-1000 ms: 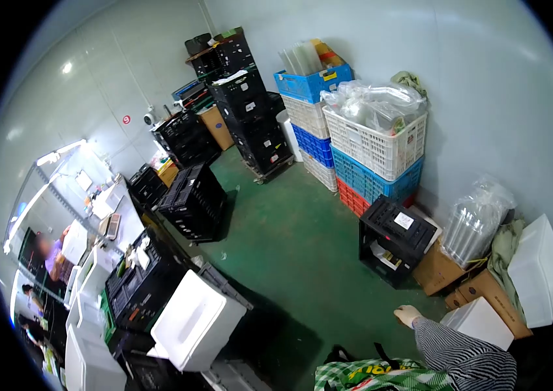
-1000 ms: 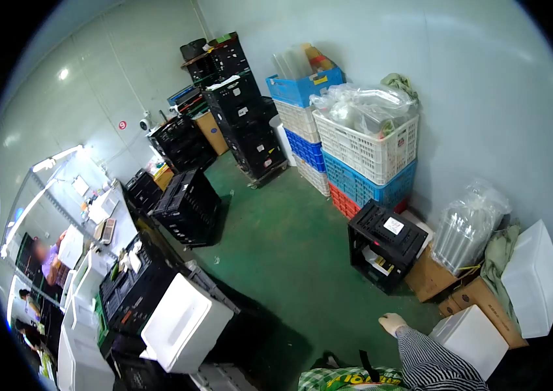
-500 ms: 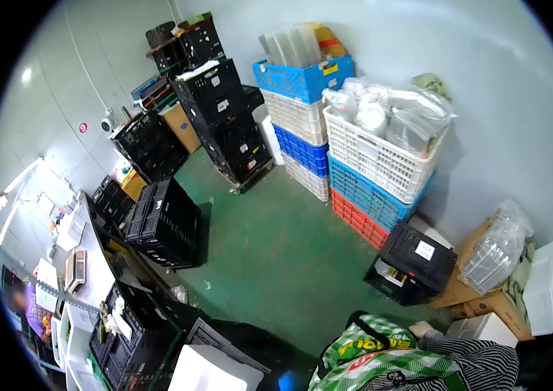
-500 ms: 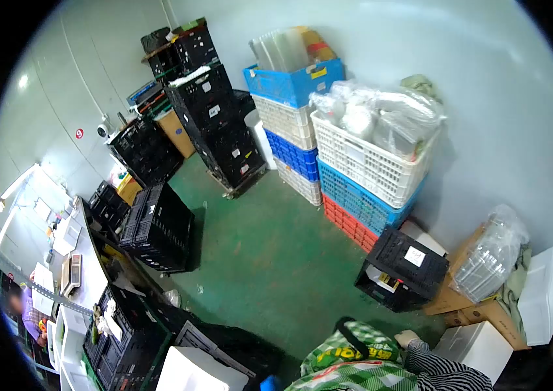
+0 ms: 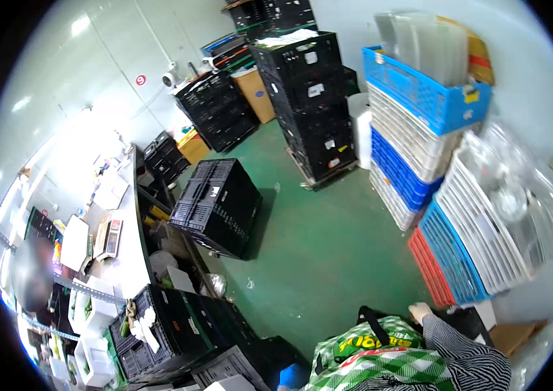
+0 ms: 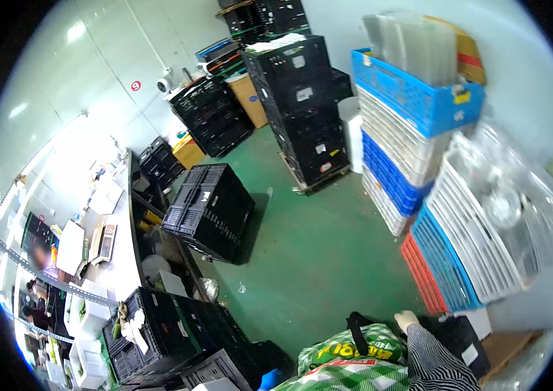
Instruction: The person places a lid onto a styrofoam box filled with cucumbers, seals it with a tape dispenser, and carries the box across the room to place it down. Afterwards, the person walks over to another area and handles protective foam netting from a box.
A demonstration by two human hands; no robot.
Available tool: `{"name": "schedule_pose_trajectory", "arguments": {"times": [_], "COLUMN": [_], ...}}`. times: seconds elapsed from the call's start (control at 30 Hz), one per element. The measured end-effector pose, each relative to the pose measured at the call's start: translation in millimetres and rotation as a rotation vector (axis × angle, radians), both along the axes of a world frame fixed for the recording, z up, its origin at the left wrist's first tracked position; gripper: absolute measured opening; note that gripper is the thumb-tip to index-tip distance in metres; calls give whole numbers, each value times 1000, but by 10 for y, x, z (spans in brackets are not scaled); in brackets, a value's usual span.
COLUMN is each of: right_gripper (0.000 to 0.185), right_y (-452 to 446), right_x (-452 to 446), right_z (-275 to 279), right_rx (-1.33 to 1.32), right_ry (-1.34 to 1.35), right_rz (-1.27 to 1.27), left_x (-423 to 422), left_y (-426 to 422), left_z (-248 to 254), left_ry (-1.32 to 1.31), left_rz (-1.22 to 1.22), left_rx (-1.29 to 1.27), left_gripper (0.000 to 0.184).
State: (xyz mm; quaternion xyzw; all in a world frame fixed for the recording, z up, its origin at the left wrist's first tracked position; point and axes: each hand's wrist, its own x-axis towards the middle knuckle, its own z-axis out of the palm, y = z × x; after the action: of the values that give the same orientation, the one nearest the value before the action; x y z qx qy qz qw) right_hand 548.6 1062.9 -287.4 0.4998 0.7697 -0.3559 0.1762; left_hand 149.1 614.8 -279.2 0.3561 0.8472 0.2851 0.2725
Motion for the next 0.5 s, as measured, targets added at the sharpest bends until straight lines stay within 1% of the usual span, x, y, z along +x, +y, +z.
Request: {"name": "schedule_pose_trajectory", "arguments": {"times": [0.03,0.07,0.1,0.13,0.17,0.2,0.23,0.3,0.37,0.47,0.5], "right_gripper": [32,52,52,40,39,48,46,46,47,51,53], "right_y": [384,797,1115,1339,1605,1866,2079,2334,2480,2564,2560], "right_x": [-404,-773,-1140,-1584,-2020,-2378,-2730,-3338,-3816,-4212,-4246], "right_z": [-40,119,292,596,881,957,1090,1311,1412,1177,1097], "right_rx": [-2,47,88,170,-40,-67,15,20,-2,-82,-76], "right_ry": [115,67,113,216,210,212,225,303,332,226,152], "right_rz": [-355,-229,-151,-260,-377,-322,-223,-223,-205,-218,-162], "left_x": [-176,-258,-422,-537,-561,-602,-717,-976,-1348,-2179,-2492], "left_y": [-115,-59,-38,-12,80,171,286,525,911,1514,1705], "left_z": [-582,-470,-508,-579,-640,-703,-752,-841,-922,-908,-875], "left_ry": [-409,-479,-815,-1150,-1158,-1161,-1163,-1162,-1182,-1194,-1187], "left_rz": [373,466,617,761,863,956,1044,1182,1215,1191,1168], "left_rx": [-68,-14,130,280,282,281,269,231,195,210,221], "left_gripper": [28,27,28,29,23,19,17,16,14,12,13]}}
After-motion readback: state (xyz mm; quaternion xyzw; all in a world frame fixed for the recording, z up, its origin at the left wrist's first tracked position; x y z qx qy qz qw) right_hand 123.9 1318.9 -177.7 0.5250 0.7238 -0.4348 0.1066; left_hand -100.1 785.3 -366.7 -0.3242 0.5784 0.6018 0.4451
